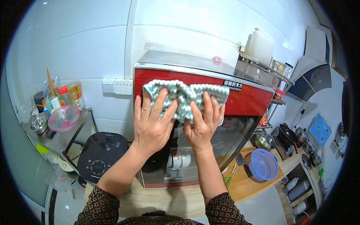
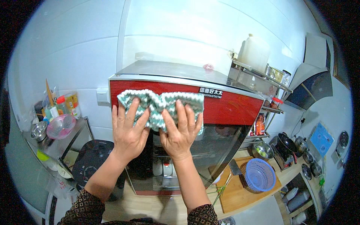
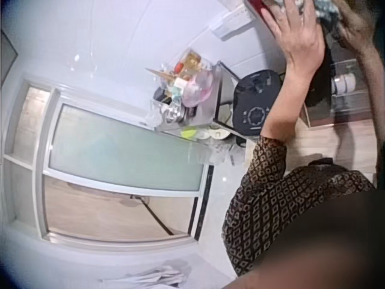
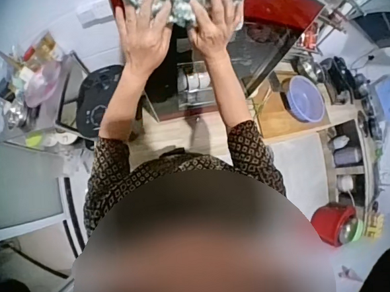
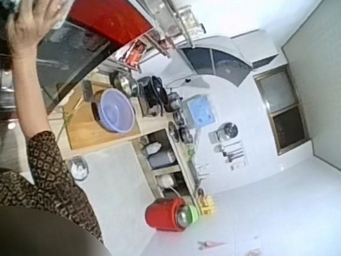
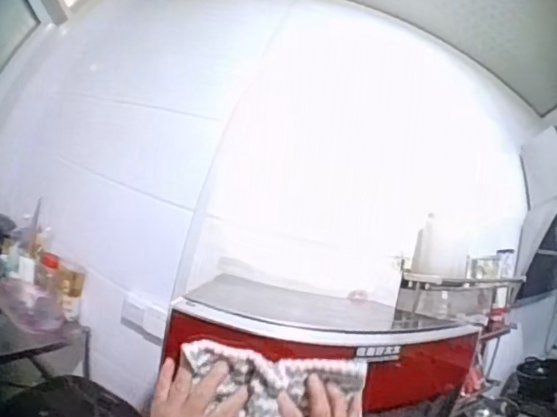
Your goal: The person wipes a glass door, a red range hood, and a black rice cooker with a green and white cloth. They then walk to the dining area, pick up a small metal cup, and place it on a nearby table.
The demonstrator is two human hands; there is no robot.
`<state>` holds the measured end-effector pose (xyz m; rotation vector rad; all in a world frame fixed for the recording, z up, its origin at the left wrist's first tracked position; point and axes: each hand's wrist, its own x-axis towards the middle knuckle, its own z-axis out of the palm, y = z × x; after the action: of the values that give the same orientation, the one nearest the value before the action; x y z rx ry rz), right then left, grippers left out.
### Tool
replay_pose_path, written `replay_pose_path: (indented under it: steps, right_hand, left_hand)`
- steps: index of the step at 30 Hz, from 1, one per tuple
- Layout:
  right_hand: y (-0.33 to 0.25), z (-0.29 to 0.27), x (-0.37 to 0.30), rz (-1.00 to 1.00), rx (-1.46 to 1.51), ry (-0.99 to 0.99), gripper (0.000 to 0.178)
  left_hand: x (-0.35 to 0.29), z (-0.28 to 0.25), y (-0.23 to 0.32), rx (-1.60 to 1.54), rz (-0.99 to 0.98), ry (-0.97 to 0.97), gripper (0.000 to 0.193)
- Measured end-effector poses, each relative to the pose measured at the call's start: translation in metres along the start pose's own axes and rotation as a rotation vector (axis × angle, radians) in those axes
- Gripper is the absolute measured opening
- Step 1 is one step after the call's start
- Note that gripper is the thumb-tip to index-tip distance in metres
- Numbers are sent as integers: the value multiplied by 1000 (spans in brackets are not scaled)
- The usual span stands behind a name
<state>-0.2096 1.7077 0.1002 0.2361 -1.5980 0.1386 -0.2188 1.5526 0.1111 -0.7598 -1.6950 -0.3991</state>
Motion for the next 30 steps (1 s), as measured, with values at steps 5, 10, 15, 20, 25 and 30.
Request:
replay_pose_path:
  steps: [5,10,15,20,25,30]
  right_hand:
    - [21,-8,-4,-15,20,23,35]
    - [41,-19,-69,-56,44,-12,27]
    - [71,-27,-39,-115,16,-52,29]
    - [101,-36,-24,-38,-77,3,37]
    - [124,-48,-38,67,-95,63,35]
    - [147,-61,-93,156,-159,23,41]
  left_hand:
    - [11,13,24,-33,38,-10,42]
    - [-27,30,46,-60,108,-123,35]
    - [-6,39,60,43,126,-127,46]
    - [31,64,87,0,160,-101,43]
    - [41,81,118,-36,208,-82,44]
    - [18,103,142,-111,335,-147,40]
